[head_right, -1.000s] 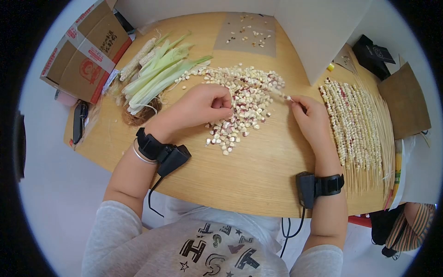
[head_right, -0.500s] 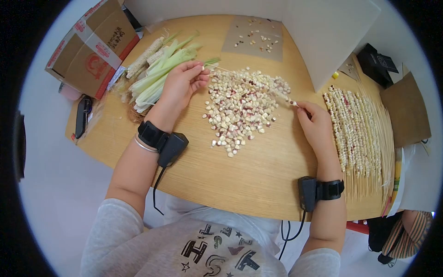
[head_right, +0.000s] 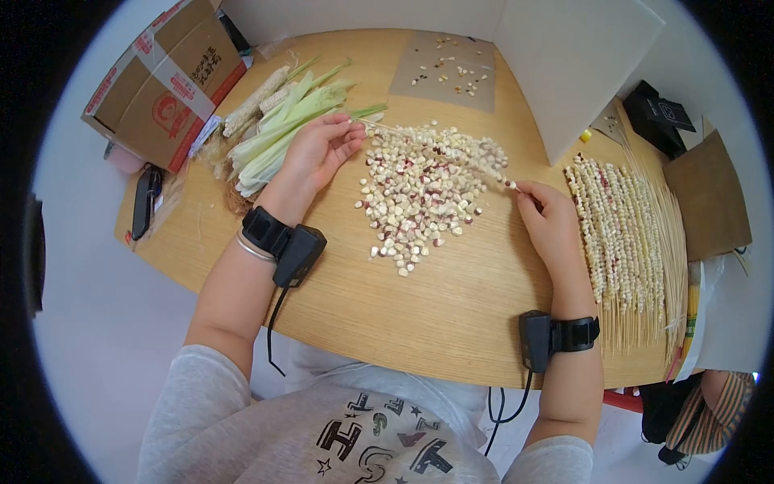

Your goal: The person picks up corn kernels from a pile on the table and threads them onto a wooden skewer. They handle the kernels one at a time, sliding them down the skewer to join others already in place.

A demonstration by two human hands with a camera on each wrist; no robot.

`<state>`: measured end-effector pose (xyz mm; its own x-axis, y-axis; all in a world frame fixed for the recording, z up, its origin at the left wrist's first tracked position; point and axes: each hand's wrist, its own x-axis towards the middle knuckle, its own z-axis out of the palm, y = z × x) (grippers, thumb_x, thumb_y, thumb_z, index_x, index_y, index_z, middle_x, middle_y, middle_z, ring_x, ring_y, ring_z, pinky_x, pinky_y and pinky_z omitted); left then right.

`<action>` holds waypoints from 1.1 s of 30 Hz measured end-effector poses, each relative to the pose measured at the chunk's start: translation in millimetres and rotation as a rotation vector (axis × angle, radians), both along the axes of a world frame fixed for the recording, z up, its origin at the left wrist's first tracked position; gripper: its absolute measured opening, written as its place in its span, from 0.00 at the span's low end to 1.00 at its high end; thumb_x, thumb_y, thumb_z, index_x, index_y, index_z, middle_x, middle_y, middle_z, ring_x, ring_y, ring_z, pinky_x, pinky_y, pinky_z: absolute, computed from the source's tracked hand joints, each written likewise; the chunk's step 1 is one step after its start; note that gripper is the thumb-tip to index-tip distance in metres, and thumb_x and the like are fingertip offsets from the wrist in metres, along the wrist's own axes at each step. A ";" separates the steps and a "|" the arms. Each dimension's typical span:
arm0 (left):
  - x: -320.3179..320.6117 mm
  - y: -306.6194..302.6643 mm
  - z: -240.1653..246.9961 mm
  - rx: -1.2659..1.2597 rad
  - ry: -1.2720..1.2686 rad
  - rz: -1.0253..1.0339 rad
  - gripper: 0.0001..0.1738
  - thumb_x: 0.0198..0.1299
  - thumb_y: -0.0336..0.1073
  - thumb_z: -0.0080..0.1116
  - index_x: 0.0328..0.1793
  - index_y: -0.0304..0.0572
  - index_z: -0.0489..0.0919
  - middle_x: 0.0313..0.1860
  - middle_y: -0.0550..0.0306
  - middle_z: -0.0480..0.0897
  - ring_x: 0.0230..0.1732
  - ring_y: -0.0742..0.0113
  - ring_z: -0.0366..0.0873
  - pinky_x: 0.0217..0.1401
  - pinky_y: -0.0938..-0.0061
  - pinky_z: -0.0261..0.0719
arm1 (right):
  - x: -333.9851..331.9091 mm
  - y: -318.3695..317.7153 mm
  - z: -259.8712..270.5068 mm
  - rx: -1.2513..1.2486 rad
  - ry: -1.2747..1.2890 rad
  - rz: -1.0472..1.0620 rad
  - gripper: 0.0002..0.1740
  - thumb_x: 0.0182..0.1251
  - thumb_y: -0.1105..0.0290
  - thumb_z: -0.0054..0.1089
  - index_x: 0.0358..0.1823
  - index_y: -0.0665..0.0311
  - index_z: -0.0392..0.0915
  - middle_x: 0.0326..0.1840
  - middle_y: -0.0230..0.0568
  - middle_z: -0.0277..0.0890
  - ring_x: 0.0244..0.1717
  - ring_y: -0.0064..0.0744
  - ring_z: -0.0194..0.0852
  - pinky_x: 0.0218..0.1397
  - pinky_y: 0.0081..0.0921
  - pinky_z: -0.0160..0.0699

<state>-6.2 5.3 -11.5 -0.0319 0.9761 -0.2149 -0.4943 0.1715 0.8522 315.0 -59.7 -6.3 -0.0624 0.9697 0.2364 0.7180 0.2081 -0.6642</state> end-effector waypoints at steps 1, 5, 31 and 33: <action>0.7 0.0 0.2 -0.015 -0.011 0.007 0.12 0.61 0.25 0.44 0.51 0.30 0.66 0.41 0.44 0.75 0.41 0.60 0.76 0.43 0.74 0.79 | 0.3 -0.2 -0.3 0.009 0.002 0.001 0.11 0.58 0.71 0.54 0.40 0.71 0.77 0.33 0.45 0.78 0.32 0.30 0.74 0.37 0.22 0.71; 2.8 -0.8 2.9 -0.026 -0.006 -0.004 0.13 0.62 0.25 0.42 0.53 0.28 0.65 0.45 0.43 0.74 0.45 0.57 0.76 0.46 0.72 0.79 | -1.9 -2.1 3.8 -0.002 0.017 0.006 0.11 0.58 0.72 0.54 0.40 0.71 0.77 0.34 0.45 0.78 0.33 0.30 0.74 0.38 0.22 0.71; 2.5 -2.7 7.1 0.036 -0.009 -0.065 0.11 0.61 0.28 0.45 0.48 0.29 0.68 0.39 0.41 0.77 0.42 0.57 0.79 0.43 0.74 0.81 | -1.1 -0.4 2.4 -0.023 -0.004 0.007 0.12 0.58 0.71 0.54 0.41 0.70 0.77 0.33 0.46 0.78 0.32 0.31 0.75 0.37 0.22 0.71; 2.7 -2.7 7.0 0.040 -0.001 -0.064 0.11 0.61 0.28 0.46 0.47 0.29 0.68 0.39 0.41 0.77 0.42 0.57 0.79 0.42 0.74 0.81 | -1.4 -1.1 3.1 -0.024 -0.001 0.003 0.12 0.58 0.71 0.54 0.41 0.70 0.77 0.33 0.46 0.78 0.32 0.31 0.75 0.37 0.22 0.71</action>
